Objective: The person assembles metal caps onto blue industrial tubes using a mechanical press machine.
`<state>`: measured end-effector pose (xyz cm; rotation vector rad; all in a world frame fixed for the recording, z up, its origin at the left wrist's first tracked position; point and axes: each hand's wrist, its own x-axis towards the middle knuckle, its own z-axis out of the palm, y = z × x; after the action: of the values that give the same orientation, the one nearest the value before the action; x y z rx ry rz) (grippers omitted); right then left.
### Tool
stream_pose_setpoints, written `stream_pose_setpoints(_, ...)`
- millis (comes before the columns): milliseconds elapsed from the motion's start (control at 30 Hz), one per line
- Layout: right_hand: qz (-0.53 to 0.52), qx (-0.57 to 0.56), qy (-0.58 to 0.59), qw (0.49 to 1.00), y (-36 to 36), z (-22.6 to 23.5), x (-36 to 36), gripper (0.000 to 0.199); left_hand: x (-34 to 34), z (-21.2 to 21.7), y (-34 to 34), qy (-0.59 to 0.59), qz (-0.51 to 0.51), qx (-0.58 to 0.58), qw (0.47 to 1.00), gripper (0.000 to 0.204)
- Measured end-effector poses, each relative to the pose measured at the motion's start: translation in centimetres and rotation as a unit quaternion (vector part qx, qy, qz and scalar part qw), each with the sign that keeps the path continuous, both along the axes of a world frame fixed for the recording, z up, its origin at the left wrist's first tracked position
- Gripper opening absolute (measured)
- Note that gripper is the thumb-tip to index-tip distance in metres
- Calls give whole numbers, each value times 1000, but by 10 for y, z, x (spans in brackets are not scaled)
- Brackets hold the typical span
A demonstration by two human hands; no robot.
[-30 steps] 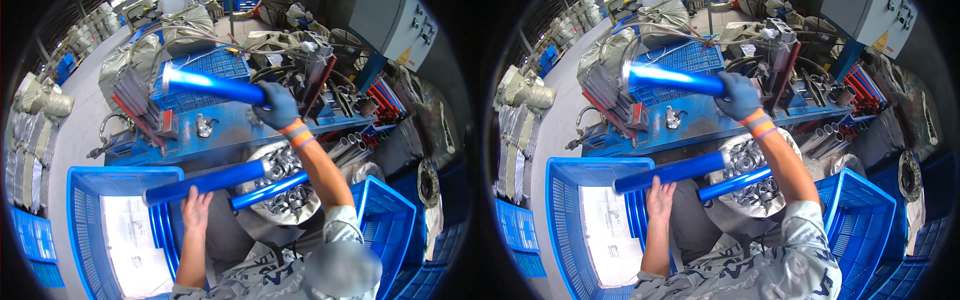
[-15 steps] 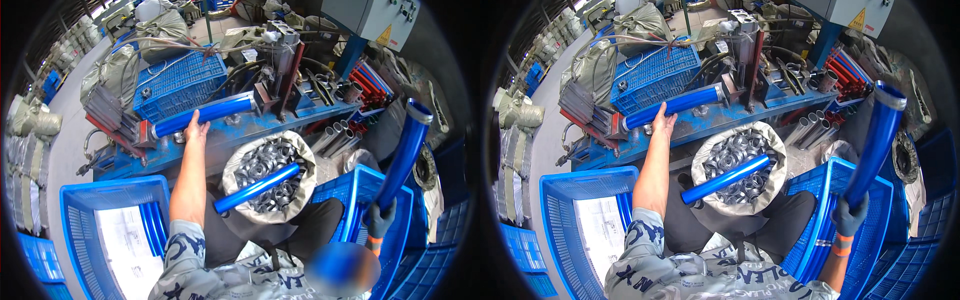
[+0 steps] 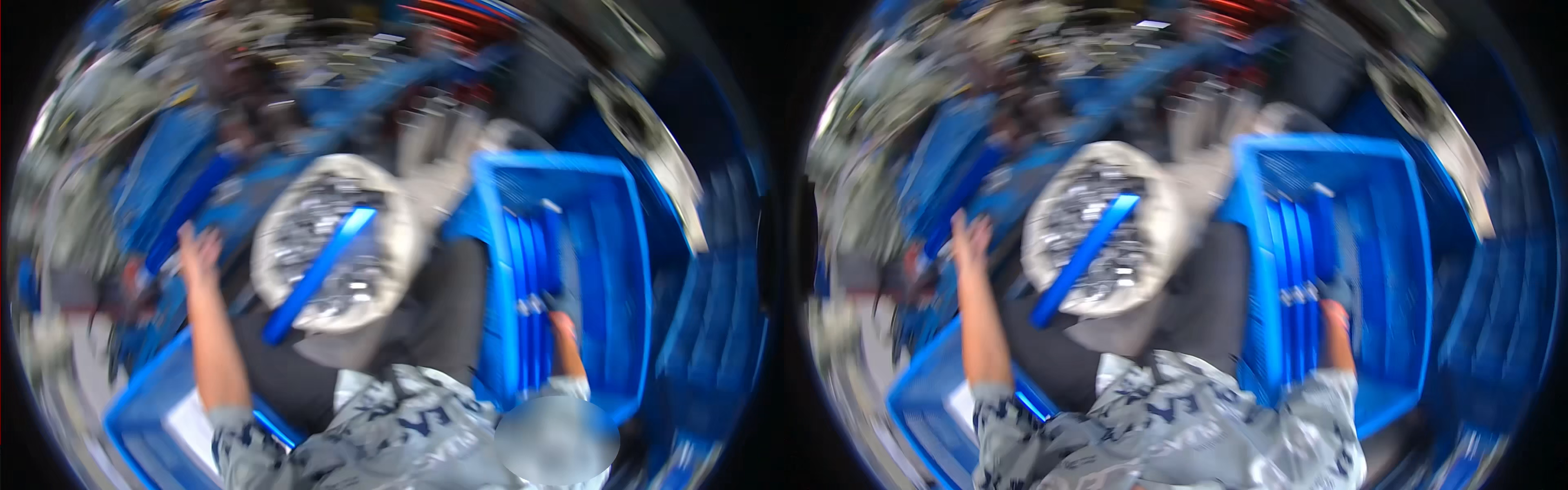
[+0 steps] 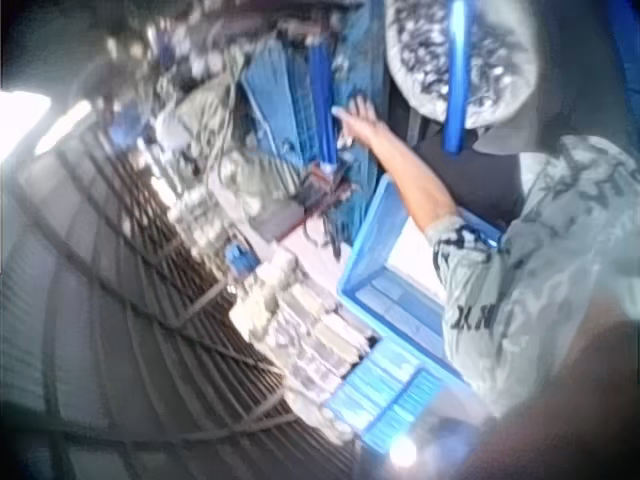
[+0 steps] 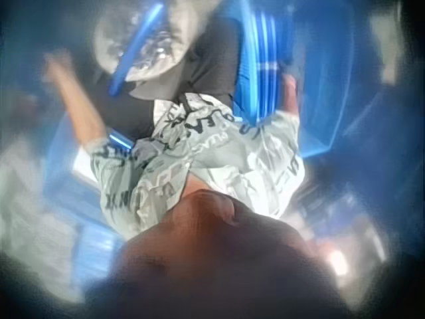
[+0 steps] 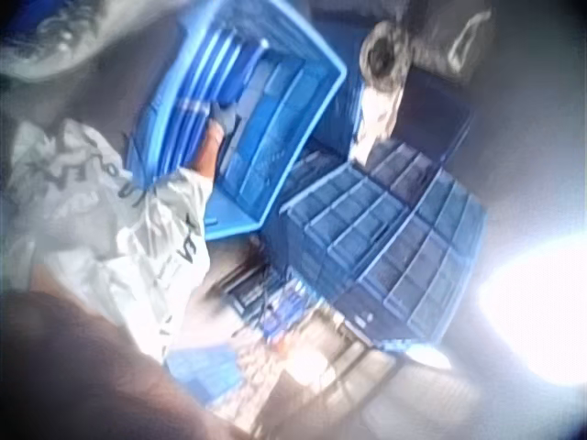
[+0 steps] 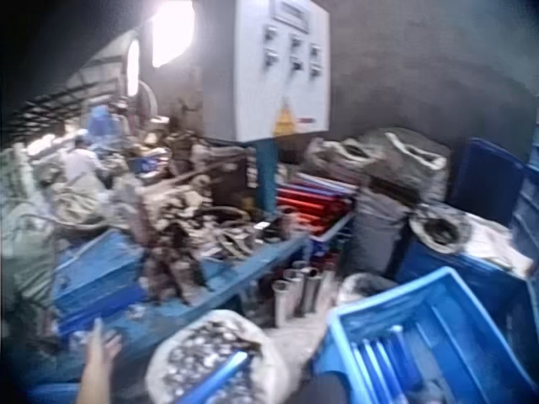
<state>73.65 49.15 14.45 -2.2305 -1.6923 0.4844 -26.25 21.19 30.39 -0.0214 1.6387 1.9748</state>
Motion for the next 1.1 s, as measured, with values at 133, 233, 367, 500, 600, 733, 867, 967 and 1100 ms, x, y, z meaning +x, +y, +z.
stream_pose_setpoints(133, -4, -168, -165, 972, 35, -47, 19, 81, 182, 2, -10, 483, -230, -243, 809, 53)
stream_pose_setpoints(233, -37, -237, -138, 961, 67, -75, 15, 75, 294, 32, 20, 480, -361, -366, 711, 87)
stream_pose_setpoints(367, -36, -267, -159, 950, 106, -111, 1, 71, 328, 18, 41, 513, -394, -403, 647, 93)
stream_pose_setpoints(500, -12, -229, -138, 964, 141, -152, -21, 68, 325, 6, 46, 507, -375, -424, 650, 87)
stream_pose_setpoints(600, 95, -142, -117, 978, 125, -203, -55, 56, 330, -9, 56, 521, -353, -431, 647, 85)
stream_pose_setpoints(733, 39, -195, -28, 980, 135, -215, -86, 52, 323, -11, 63, 561, -354, -459, 591, 85)
stream_pose_setpoints(867, 47, 159, 163, 973, 200, -103, -86, 61, 308, 13, 91, 549, -366, -416, 626, 79)
stream_pose_setpoints(967, 142, 278, 231, 921, 196, 46, -204, 52, 273, 96, 43, 604, -282, -365, 650, 73)
stream_pose_setpoints(1100, 333, 277, 279, 857, 90, 227, -357, 52, 258, 165, -29, 541, -211, -356, 732, 77)
